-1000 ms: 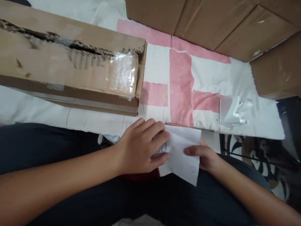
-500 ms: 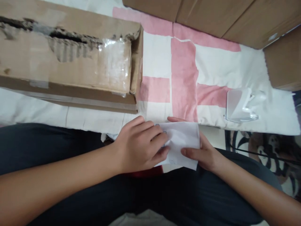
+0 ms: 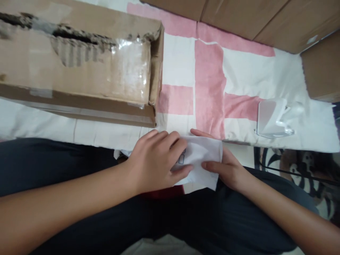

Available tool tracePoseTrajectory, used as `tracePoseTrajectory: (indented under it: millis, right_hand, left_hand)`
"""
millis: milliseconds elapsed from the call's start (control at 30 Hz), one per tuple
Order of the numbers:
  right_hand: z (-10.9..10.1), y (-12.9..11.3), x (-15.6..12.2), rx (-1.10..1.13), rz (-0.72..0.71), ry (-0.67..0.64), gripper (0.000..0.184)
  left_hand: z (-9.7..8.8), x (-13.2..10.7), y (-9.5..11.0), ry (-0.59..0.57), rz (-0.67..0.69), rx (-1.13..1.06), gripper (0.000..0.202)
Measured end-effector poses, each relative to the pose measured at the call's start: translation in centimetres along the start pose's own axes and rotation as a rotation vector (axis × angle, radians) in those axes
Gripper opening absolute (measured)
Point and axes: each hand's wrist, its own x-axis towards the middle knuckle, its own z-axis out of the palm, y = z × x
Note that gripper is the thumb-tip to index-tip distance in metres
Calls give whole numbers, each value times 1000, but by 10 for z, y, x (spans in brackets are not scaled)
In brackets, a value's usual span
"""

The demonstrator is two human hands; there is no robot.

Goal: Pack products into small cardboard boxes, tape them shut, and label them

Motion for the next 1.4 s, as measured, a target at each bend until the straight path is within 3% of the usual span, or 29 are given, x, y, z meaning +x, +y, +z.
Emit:
tracePoseTrajectory:
  millis: [333, 867, 1000, 1133, 1400]
  right_hand:
    - [1, 0, 5, -60, -27, 65, 77]
    - [2, -2, 1, -140, -33, 84, 78]
    - [3, -4, -4, -199, -59, 76, 76]
    - [6, -9, -6, -208, -78, 55, 74]
    - [7, -15, -6, -267, -135, 89, 69]
  left_hand:
    - [-2, -2, 2, 50, 5, 18, 11]
    - [-7, -5, -2, 58, 123, 123, 11]
    - [-7, -4, -2, 56, 126, 97, 23]
    - [-7, -3, -2, 16, 131, 88, 8]
    - [-7, -1, -5, 41, 143, 103, 15]
